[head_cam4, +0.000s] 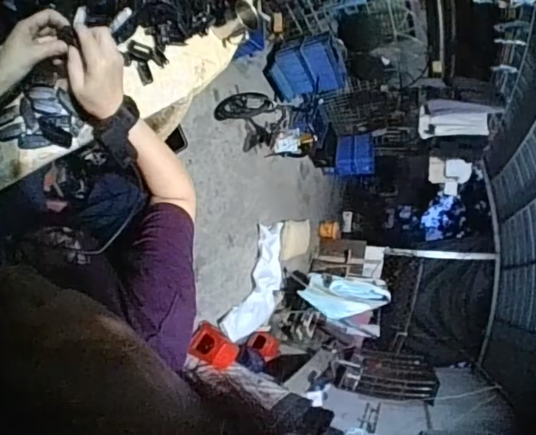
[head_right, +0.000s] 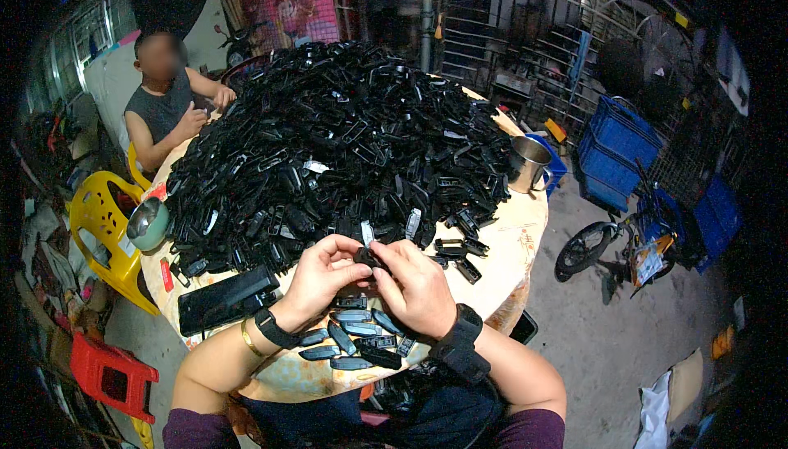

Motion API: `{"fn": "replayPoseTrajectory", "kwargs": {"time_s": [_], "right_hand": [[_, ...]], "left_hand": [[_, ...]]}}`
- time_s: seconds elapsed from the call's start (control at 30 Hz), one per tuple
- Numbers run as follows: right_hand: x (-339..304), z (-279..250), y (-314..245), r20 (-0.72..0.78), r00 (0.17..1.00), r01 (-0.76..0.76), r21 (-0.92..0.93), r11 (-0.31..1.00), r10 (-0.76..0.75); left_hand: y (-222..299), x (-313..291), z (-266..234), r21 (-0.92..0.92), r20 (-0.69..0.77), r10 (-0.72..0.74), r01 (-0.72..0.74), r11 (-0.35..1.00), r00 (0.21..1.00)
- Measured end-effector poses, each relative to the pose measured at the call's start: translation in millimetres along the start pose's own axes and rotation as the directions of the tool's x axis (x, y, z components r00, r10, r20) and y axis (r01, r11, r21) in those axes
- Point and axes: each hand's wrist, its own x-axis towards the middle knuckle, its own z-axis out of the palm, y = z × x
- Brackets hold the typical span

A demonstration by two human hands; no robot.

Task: Assembling or sorting small black plastic components at a round table.

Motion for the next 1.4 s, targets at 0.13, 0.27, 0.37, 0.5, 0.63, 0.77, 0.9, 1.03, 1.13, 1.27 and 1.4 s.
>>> {"fn": "replayPoseTrajectory", "kwargs": {"time_s": [0.13, 0.27, 0.37, 0.5, 0.63, 0.77, 0.9, 1.03, 1.13, 1.27, 1.4], "right_hand": [[0, 0, -6, 0.000, 0.999, -0.032, -0.036, 0.999, 0.032], [-2, 3, -5, -0.007, 1.000, -0.019, -0.105, 0.994, 0.018], [-2, 6, -3, -0.039, 0.999, -0.037, -0.066, 0.997, 0.034], [-1, 4, 7, 0.080, 0.970, -0.240, 0.140, 0.961, 0.231], [-3, 2, 7, 0.196, 0.945, -0.305, 0.245, 0.920, 0.261], [-8, 4, 2, 0.024, 0.996, -0.093, 0.149, 0.984, 0.091], [-3, -3, 9, 0.117, 0.991, -0.075, 0.075, 0.994, 0.066], [9, -25, 35, 0.225, 0.960, -0.220, 0.236, 0.946, 0.168], [15, -41, 66, -0.046, 0.933, -0.353, 0.053, 0.934, 0.356], [14, -33, 90, -0.154, 0.965, -0.244, -0.253, 0.936, 0.210], [29, -18, 101, -0.121, 0.992, -0.080, -0.411, 0.908, 0.033]], "left_hand": [[-2, -2, 0, 0.066, -0.024, 0.041, -0.039, 0.997, 0.999], [-4, -4, 5, -0.076, -0.075, 0.035, -0.040, 0.996, 0.997], [-2, -4, 3, -0.016, -0.076, 0.091, -0.092, 0.996, 0.993], [7, -2, -3, 0.068, 0.012, 0.117, -0.118, 0.991, 0.993], [18, -5, -7, 0.124, 0.121, 0.072, -0.087, 0.989, 0.990], [22, -10, -3, 0.138, 0.172, 0.094, -0.119, 0.983, 0.981], [17, -5, -4, 0.127, 0.147, 0.057, -0.076, 0.989, 0.988], [23, -4, -3, 0.280, 0.136, 0.140, -0.173, 0.944, 0.981], [31, -4, 4, 0.663, 0.308, 0.136, -0.315, 0.679, 0.942], [12, 4, 3, 0.683, 0.557, 0.037, -0.483, 0.548, 0.830], [-3, 16, -5, 0.782, 0.457, 0.336, -0.553, 0.289, 0.823]]}}
